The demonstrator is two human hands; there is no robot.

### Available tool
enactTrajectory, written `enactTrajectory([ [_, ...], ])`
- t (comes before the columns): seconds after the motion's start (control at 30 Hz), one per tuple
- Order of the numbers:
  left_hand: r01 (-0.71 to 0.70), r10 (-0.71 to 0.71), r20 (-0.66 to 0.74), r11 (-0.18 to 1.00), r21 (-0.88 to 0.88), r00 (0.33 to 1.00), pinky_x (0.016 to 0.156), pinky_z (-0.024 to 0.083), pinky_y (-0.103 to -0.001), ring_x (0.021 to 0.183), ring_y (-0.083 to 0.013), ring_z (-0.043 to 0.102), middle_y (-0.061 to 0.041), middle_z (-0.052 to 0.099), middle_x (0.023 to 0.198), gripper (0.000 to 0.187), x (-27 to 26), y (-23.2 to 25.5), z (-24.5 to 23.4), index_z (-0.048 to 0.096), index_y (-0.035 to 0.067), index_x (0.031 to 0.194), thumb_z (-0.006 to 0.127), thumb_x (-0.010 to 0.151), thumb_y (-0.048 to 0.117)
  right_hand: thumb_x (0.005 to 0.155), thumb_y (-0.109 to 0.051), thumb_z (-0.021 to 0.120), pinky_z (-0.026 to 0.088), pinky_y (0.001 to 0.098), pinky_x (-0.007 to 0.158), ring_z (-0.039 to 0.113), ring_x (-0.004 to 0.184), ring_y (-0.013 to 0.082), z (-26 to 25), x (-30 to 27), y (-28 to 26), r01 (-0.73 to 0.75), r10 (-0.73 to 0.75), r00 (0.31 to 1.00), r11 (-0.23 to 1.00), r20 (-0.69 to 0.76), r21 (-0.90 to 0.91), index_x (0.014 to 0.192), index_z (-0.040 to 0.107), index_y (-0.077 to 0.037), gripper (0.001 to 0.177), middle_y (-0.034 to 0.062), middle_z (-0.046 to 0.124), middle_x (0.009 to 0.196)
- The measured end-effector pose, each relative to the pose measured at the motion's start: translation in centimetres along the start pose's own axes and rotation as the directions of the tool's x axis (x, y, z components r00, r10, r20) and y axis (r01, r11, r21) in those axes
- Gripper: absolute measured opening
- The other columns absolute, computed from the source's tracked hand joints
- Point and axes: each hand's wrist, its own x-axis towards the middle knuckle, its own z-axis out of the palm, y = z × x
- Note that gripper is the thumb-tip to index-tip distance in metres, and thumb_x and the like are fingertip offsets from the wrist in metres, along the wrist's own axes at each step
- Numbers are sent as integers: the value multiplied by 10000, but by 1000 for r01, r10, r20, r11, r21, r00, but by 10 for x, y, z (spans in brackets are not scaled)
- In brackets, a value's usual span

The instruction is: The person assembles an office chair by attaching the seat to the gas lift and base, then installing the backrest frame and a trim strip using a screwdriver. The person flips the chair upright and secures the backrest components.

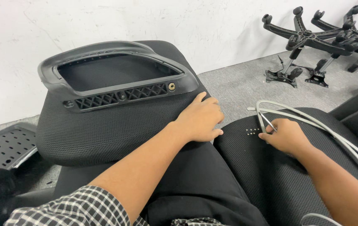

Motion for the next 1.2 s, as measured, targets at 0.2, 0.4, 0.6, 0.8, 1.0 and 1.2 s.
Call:
enactTrajectory([
  [0.2,21,-35,-94,989,-145,995,1156,288,-577,1132,-261,596,-80,704,983,267,-4,1,-3,765,94,911,768,789,331,742,-274,852,563,379,682,723,628,244,-8,0,2,-67,60,997,988,54,136,680,768,-21,274,133,757,640],
  [0.4,-173,158,-207,984,-52,965,873,486,-426,972,-267,626,-62,665,868,183,-29,-5,-20,703,84,815,737,835,263,801,-314,864,496,430,602,617,585,290,-18,-3,-22,-188,177,974,980,140,68,697,720,40,397,168,685,650],
  [0.6,-128,44,-479,981,-145,877,776,522,-390,900,-260,648,-50,678,861,123,-59,-9,-44,735,96,871,717,890,216,759,-268,867,515,395,584,660,587,230,-24,-5,-56,-23,10,998,980,65,197,768,737,11,308,142,732,682],
  [0.8,14,-181,-595,962,-274,783,686,525,-381,729,-260,668,-86,701,759,114,-81,-22,-72,751,55,844,743,878,164,781,-316,868,564,370,647,728,633,234,-38,-1,-103,153,-148,987,985,-61,77,821,768,-12,323,123,758,695],
  [1.0,148,-385,-610,904,-402,693,595,537,-322,616,-207,682,-96,745,772,107,-105,-39,-93,778,45,868,754,876,148,756,-320,880,559,365,635,713,612,226,-58,-10,-154,280,-270,954,958,-132,63,843,771,-16,334,104,738,687],
  [1.2,172,-572,-624,795,-582,532,713,598,-243,750,-94,753,-49,784,822,128,-112,-60,-99,782,41,914,741,906,162,776,-305,872,529,357,612,687,606,220,-78,-23,-192,424,-402,894,902,-199,84,882,774,-18,321,119,728,689],
])
